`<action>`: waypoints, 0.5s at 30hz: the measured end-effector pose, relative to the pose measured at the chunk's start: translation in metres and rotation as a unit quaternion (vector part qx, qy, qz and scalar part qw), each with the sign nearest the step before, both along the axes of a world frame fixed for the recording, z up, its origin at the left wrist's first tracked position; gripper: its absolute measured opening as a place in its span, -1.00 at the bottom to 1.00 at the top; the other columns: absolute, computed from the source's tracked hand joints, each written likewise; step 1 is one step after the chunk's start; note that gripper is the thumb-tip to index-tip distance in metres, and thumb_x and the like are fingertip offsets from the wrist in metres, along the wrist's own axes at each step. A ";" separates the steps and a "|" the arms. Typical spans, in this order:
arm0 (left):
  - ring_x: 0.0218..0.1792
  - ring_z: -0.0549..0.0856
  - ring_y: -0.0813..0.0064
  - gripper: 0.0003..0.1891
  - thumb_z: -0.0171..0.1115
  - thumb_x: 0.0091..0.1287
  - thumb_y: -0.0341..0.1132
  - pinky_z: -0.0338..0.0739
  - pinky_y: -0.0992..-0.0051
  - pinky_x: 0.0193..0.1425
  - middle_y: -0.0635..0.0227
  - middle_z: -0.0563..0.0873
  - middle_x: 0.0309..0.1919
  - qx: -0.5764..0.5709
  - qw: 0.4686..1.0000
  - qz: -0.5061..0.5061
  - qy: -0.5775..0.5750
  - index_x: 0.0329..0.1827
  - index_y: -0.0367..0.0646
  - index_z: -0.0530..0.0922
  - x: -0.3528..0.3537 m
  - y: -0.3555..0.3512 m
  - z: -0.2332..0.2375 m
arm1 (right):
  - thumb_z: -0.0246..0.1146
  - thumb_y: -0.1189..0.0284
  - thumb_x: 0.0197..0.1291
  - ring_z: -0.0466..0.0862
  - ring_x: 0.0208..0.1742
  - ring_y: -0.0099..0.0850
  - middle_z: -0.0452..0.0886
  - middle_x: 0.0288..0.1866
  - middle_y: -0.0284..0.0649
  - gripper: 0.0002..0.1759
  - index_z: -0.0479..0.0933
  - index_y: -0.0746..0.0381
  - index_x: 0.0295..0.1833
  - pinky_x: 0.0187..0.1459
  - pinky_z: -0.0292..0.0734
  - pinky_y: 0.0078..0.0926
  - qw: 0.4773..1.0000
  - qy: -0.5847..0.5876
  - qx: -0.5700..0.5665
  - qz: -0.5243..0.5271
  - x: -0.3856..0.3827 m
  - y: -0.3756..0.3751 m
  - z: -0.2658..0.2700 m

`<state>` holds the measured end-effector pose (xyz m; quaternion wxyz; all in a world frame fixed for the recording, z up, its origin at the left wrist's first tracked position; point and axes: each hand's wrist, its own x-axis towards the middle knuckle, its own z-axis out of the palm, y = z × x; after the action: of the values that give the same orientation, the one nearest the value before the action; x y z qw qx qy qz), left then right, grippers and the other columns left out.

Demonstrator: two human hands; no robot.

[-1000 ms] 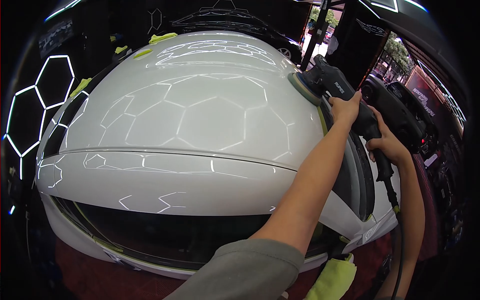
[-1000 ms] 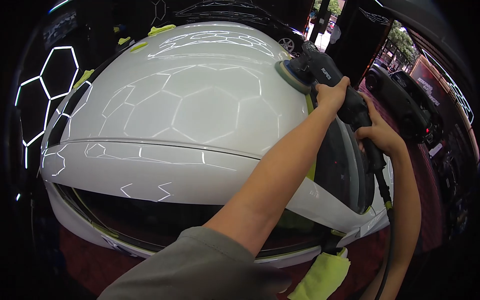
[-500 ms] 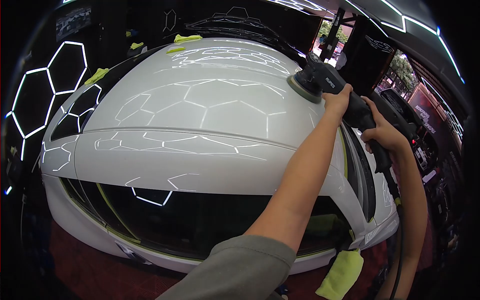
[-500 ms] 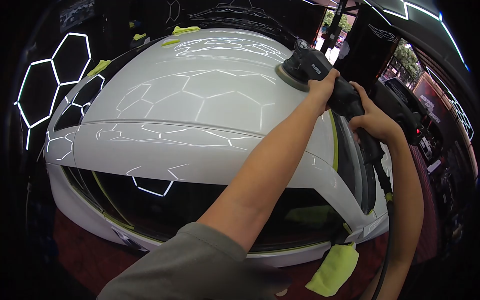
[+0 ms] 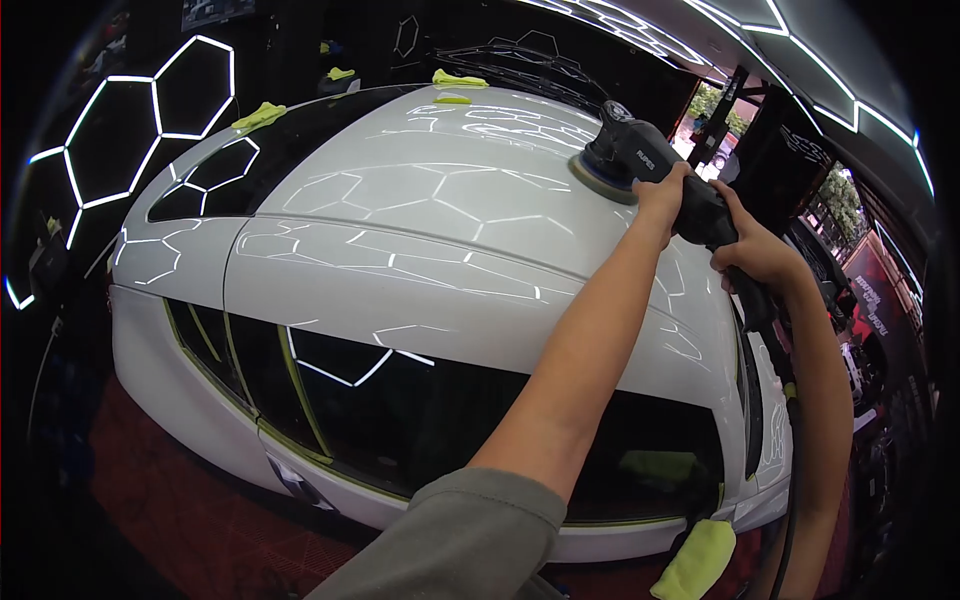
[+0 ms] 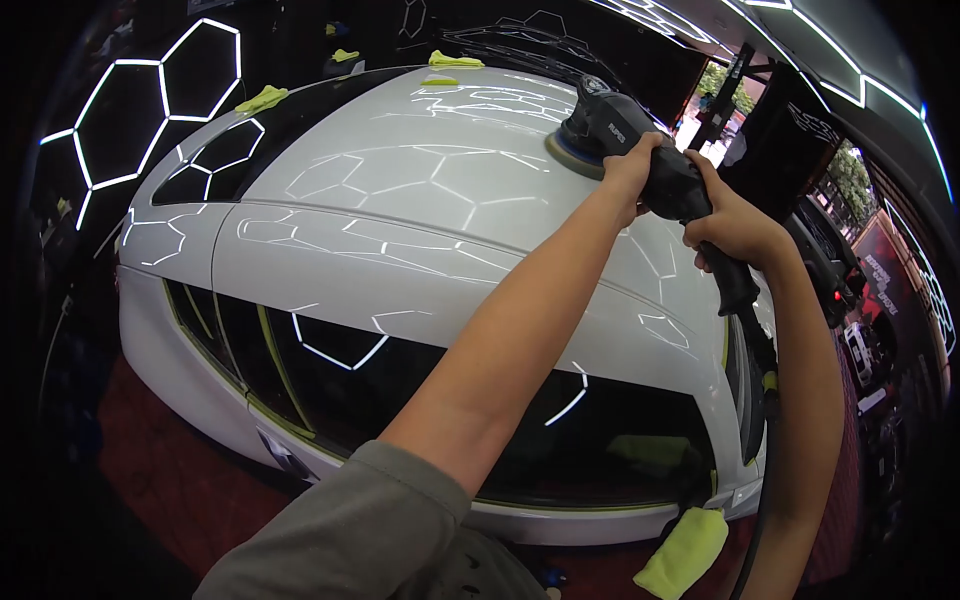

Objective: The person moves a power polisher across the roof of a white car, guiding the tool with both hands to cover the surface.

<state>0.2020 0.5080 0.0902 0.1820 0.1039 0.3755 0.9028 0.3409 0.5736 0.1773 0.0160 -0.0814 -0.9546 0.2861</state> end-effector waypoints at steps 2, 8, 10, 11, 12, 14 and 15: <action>0.01 0.70 0.21 0.00 0.39 0.16 0.15 0.62 0.20 0.05 0.04 0.55 0.18 -0.038 0.999 0.032 0.011 0.48 -0.30 0.10 -0.007 -0.032 -0.003 | 0.24 0.69 -0.14 0.67 -0.57 -0.35 0.55 -0.29 -0.07 0.24 -0.15 -0.05 0.69 -0.48 0.67 -0.33 1.000 -0.001 0.020 -0.002 -0.009 -0.023 0.000; 0.07 0.69 0.23 -0.27 0.31 0.29 -0.06 0.57 0.30 0.17 0.04 0.53 0.29 -0.161 0.980 0.076 0.092 0.42 -0.34 0.34 -0.020 -0.152 -0.018 | 0.24 0.72 -0.11 0.62 -0.62 -0.37 0.51 -0.42 -0.16 0.25 -0.15 -0.12 0.71 -0.54 0.62 -0.34 0.999 -0.002 0.028 0.019 -0.046 -0.068 0.001; 0.08 0.70 0.26 -0.36 0.26 0.34 -0.18 0.56 0.35 0.19 0.05 0.58 0.24 -0.112 0.974 0.114 0.162 0.43 -0.30 0.34 0.009 -0.196 -0.034 | 0.23 0.70 -0.15 0.66 -0.57 -0.34 0.55 -0.35 -0.08 0.26 -0.16 -0.07 0.71 -0.50 0.66 -0.32 0.999 -0.012 0.027 0.037 -0.056 -0.080 0.002; 0.10 0.71 0.28 -0.41 0.23 0.36 -0.24 0.55 0.37 0.20 0.07 0.62 0.19 -0.062 0.968 0.125 0.207 0.42 -0.27 0.36 0.038 -0.224 -0.041 | 0.24 0.70 -0.15 0.66 -0.58 -0.34 0.55 -0.35 -0.08 0.26 -0.16 -0.08 0.71 -0.51 0.66 -0.32 0.999 -0.008 0.027 0.044 -0.062 -0.084 0.002; 0.11 0.71 0.30 -0.44 0.22 0.37 -0.28 0.54 0.37 0.21 0.09 0.66 0.13 -0.026 0.965 0.092 0.246 0.41 -0.28 0.36 0.067 -0.256 -0.051 | 0.24 0.70 -0.15 0.66 -0.58 -0.34 0.56 -0.35 -0.07 0.26 -0.15 -0.08 0.70 -0.51 0.66 -0.31 0.998 -0.005 0.030 0.049 -0.067 -0.088 0.000; 0.11 0.73 0.31 -0.47 0.20 0.40 -0.35 0.54 0.37 0.21 0.11 0.72 0.03 0.031 0.945 0.034 0.324 0.40 -0.30 0.35 0.123 -0.322 -0.082 | 0.24 0.70 -0.15 0.66 -0.58 -0.34 0.56 -0.36 -0.09 0.25 -0.14 -0.08 0.70 -0.52 0.65 -0.31 0.997 -0.001 0.029 0.067 -0.074 -0.100 -0.002; 0.07 0.73 0.34 -0.53 0.20 0.41 -0.43 0.53 0.37 0.25 0.16 0.72 -0.01 0.063 0.929 -0.003 0.364 0.37 -0.28 0.40 0.140 -0.353 -0.112 | 0.24 0.70 -0.15 0.66 -0.59 -0.35 0.56 -0.36 -0.10 0.25 -0.13 -0.08 0.70 -0.52 0.65 -0.31 0.997 -0.002 0.024 0.077 -0.077 -0.103 -0.003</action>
<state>0.3424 0.1547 -0.0219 0.0284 0.4374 0.3582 0.8243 0.2634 0.4701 0.1746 -0.0056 -0.0081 -0.9647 0.2630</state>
